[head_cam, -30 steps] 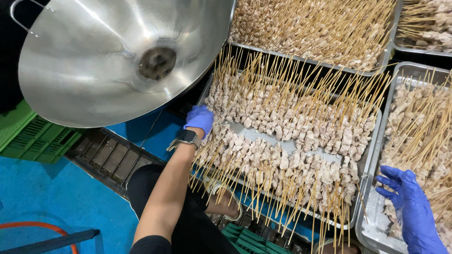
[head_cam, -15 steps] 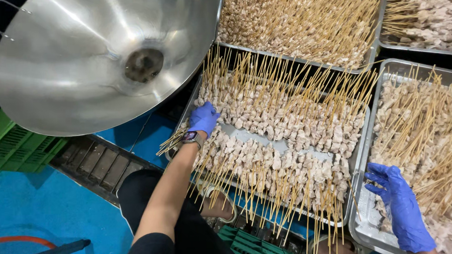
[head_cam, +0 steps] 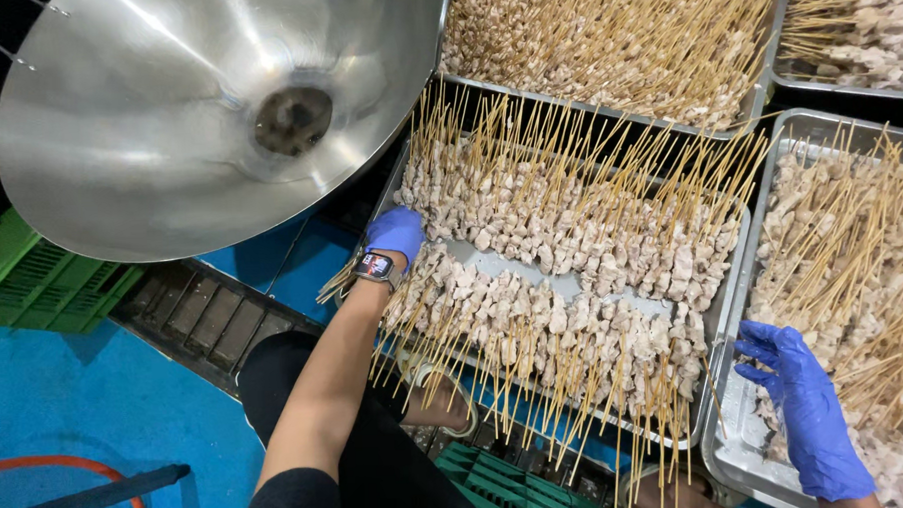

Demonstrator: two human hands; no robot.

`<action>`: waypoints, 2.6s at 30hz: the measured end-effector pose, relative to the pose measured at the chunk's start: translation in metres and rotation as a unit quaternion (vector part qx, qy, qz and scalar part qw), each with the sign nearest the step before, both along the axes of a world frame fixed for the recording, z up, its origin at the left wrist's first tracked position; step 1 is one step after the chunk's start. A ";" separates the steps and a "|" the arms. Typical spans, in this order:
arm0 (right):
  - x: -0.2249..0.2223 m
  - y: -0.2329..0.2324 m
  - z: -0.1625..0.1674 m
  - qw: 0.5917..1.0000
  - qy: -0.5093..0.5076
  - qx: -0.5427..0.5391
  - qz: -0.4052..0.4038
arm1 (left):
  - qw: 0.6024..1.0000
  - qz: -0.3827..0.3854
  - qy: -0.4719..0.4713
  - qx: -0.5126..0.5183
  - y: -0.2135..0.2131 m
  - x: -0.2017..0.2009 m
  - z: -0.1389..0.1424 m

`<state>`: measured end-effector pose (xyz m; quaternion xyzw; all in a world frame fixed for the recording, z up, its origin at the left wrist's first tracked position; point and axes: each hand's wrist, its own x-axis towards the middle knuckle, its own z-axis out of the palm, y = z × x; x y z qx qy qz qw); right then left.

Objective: The person sits on the floor in front of metal trays of raw meat pieces and bamboo skewers. They take handfuls of diced meat, thread pieces onto skewers one at a time, and lay the finished meat skewers into the trays, repeating the cycle continuously.

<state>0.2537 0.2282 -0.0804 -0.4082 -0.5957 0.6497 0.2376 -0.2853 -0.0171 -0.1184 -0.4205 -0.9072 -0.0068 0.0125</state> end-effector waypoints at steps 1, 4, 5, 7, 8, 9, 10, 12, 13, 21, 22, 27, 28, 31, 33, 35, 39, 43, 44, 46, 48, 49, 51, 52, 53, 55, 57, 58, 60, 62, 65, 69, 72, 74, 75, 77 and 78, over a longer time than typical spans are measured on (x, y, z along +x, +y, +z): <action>0.000 0.000 0.000 1.000 -0.008 -0.007 -0.005 | 1.000 0.004 -0.007 0.006 0.001 0.002 0.001; 0.000 0.001 0.000 1.000 -0.011 -0.013 -0.008 | 0.998 0.036 -0.053 0.003 0.003 0.010 0.004; -0.001 0.000 0.000 1.000 0.002 -0.009 -0.004 | 0.995 0.058 -0.084 -0.015 0.003 0.013 0.006; -0.003 0.000 0.000 1.000 0.007 -0.008 -0.003 | 0.994 0.068 -0.077 -0.037 -0.001 0.013 0.008; -0.004 -0.001 0.000 1.000 -0.001 -0.011 -0.009 | 0.997 0.054 -0.039 -0.041 -0.002 0.014 0.008; -0.006 -0.001 0.001 1.000 -0.010 -0.012 -0.013 | 0.998 0.041 -0.002 -0.044 -0.003 0.013 0.009; -0.007 -0.001 0.002 1.000 -0.010 -0.016 -0.012 | 0.998 0.041 -0.011 -0.041 -0.006 0.014 0.010; -0.009 -0.003 0.003 1.000 -0.008 -0.026 -0.014 | 0.998 0.038 -0.026 -0.038 -0.010 0.014 0.011; -0.010 -0.005 0.004 0.999 -0.015 -0.027 -0.015 | 0.998 0.037 -0.045 -0.035 -0.011 0.016 0.011; -0.008 -0.006 0.006 1.000 -0.024 -0.012 0.010 | 0.997 -0.055 0.041 -0.043 -0.004 0.012 0.006; -0.008 -0.006 0.005 1.000 -0.027 -0.010 0.009 | 0.995 -0.042 0.059 -0.062 -0.003 0.013 0.006; -0.008 -0.004 -0.003 0.999 -0.033 -0.007 0.004 | 0.995 0.031 0.054 -0.072 0.004 0.022 0.009; -0.007 -0.003 -0.004 0.999 -0.033 -0.012 0.001 | 0.998 0.010 0.053 -0.030 0.007 0.025 0.011; -0.007 -0.002 -0.008 0.999 -0.030 -0.012 0.011 | 0.997 -0.038 0.023 0.065 0.010 0.029 0.014; -0.006 -0.002 -0.011 0.999 -0.029 0.012 0.038 | 0.994 -0.054 -0.037 0.089 0.014 0.027 0.011; -0.005 -0.002 -0.014 0.999 -0.038 -0.003 0.026 | 0.996 -0.043 -0.015 0.072 0.016 0.023 0.005; -0.001 -0.001 -0.018 0.999 -0.036 -0.008 0.026 | 0.997 -0.033 0.013 0.062 0.018 0.016 -0.006; 0.001 0.002 -0.023 0.999 -0.043 -0.020 0.010 | 0.998 -0.027 0.032 0.047 0.020 0.014 -0.005; 0.000 0.004 -0.024 0.998 -0.050 -0.024 0.010 | 0.998 -0.027 0.020 0.053 0.022 0.014 -0.003; -0.002 0.005 -0.025 0.998 -0.052 -0.027 0.008 | 0.997 -0.034 -0.020 0.062 0.023 0.019 -0.002; -0.005 0.005 -0.026 0.999 -0.040 -0.026 0.009 | 0.994 -0.046 -0.071 0.067 0.022 0.024 0.000; -0.006 0.004 -0.026 0.999 -0.045 -0.023 0.017 | 0.989 -0.096 -0.097 0.051 0.020 0.028 0.000; -0.007 0.003 -0.024 0.998 -0.056 -0.014 0.030 | 0.969 -0.196 -0.151 0.021 0.014 0.035 0.002; -0.007 0.003 -0.022 0.998 -0.057 -0.011 0.034 | 0.974 -0.160 -0.159 0.020 0.012 0.038 0.003; -0.007 0.003 -0.020 0.998 -0.059 -0.009 0.038 | 0.978 -0.125 -0.169 0.020 0.010 0.041 0.004; -0.006 0.003 -0.015 0.997 -0.055 0.001 0.046 | 0.981 -0.079 -0.177 0.030 0.006 0.047 0.007; -0.004 0.005 -0.011 0.998 -0.041 0.016 0.052 | 0.982 -0.064 -0.173 0.050 0.006 0.049 0.012; -0.004 0.006 -0.009 0.998 -0.040 0.007 0.043 | 0.978 -0.089 -0.179 0.061 0.005 0.047 0.016; -0.003 0.007 -0.007 0.999 -0.040 -0.012 0.025 | 0.968 -0.141 -0.193 0.082 0.006 0.042 0.024; -0.002 0.007 -0.005 0.999 -0.031 0.006 0.024 | 0.973 -0.099 -0.180 0.107 0.003 0.027 0.033; -0.004 0.006 -0.002 0.999 -0.017 0.015 0.023 | 0.990 -0.056 -0.125 0.042 -0.006 0.012 0.035; -0.006 0.008 0.005 0.999 -0.046 0.003 0.004 | 0.995 -0.056 -0.079 -0.008 -0.021 0.010 0.026; 0.005 0.012 0.014 0.999 0.001 0.041 -0.004 | 0.985 0.032 -0.112 -0.125 -0.029 0.014 0.020; 0.015 0.019 0.020 0.995 -0.034 0.085 -0.034 | 0.975 0.043 -0.129 -0.174 -0.026 0.012 0.030; 0.022 0.022 0.023 0.989 -0.059 0.110 -0.073 | 0.969 0.050 -0.144 -0.193 -0.023 0.012 0.038; 0.037 0.032 0.029 0.961 -0.157 0.192 -0.125 | 0.984 -0.001 -0.090 -0.152 -0.022 0.020 0.056; 0.044 0.036 0.030 0.932 -0.233 0.240 -0.142 | 0.987 -0.023 -0.094 -0.131 -0.019 0.026 0.067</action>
